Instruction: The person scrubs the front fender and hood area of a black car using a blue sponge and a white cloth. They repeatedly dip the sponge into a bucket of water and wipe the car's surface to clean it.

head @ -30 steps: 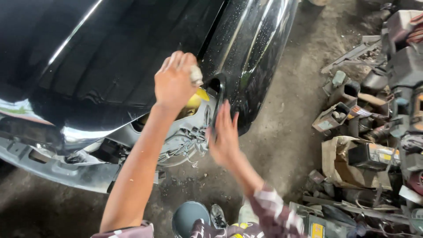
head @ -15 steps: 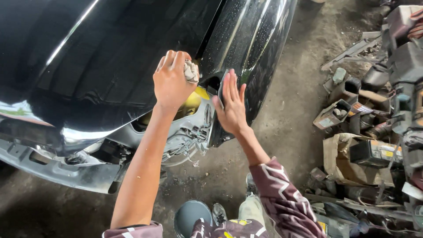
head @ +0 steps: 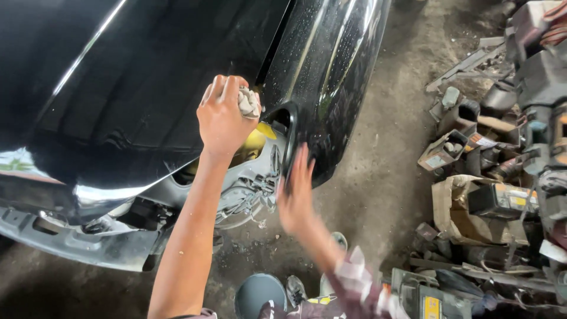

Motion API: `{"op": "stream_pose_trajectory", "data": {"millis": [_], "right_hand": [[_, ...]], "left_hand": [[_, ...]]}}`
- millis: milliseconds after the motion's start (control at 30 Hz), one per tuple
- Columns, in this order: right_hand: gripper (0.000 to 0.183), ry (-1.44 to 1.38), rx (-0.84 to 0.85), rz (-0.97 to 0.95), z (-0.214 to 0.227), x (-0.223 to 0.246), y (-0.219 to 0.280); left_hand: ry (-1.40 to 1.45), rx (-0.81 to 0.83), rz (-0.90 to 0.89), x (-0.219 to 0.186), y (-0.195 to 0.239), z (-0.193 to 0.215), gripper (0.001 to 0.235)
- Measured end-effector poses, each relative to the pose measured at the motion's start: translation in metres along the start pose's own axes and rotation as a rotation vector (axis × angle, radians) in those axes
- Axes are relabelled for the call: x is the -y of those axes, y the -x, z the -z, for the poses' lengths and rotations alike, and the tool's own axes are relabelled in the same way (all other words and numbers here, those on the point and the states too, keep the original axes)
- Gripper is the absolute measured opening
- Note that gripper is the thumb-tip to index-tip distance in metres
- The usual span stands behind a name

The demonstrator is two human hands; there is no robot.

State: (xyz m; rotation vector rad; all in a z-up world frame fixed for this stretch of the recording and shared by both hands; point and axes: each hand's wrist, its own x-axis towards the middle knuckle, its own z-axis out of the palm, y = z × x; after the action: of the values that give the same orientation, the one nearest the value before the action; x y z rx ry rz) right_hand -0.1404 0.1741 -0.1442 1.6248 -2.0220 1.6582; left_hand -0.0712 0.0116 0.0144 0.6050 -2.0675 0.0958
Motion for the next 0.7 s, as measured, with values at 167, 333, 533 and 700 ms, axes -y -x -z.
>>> {"op": "stream_pose_trajectory", "data": {"millis": [167,333,533,700], "right_hand": [[0.075,-0.021,0.021,-0.022,-0.017,-0.015,0.032],[0.068,-0.014,0.038,-0.053,-0.001,-0.026,-0.039],[0.073,-0.067,0.066,-0.066,-0.022,-0.020,0.041],[0.068,0.030,0.039,-0.061,0.007,-0.058,-0.085]], "left_hand": [[0.018,-0.009,0.003,0.000,-0.001,0.002,0.029],[0.033,-0.018,0.005,0.000,-0.001,0.007,0.028],[0.024,0.003,0.189,0.022,-0.035,0.006,0.038],[-0.175,0.211,0.323,0.019,-0.051,0.009,0.097]]}}
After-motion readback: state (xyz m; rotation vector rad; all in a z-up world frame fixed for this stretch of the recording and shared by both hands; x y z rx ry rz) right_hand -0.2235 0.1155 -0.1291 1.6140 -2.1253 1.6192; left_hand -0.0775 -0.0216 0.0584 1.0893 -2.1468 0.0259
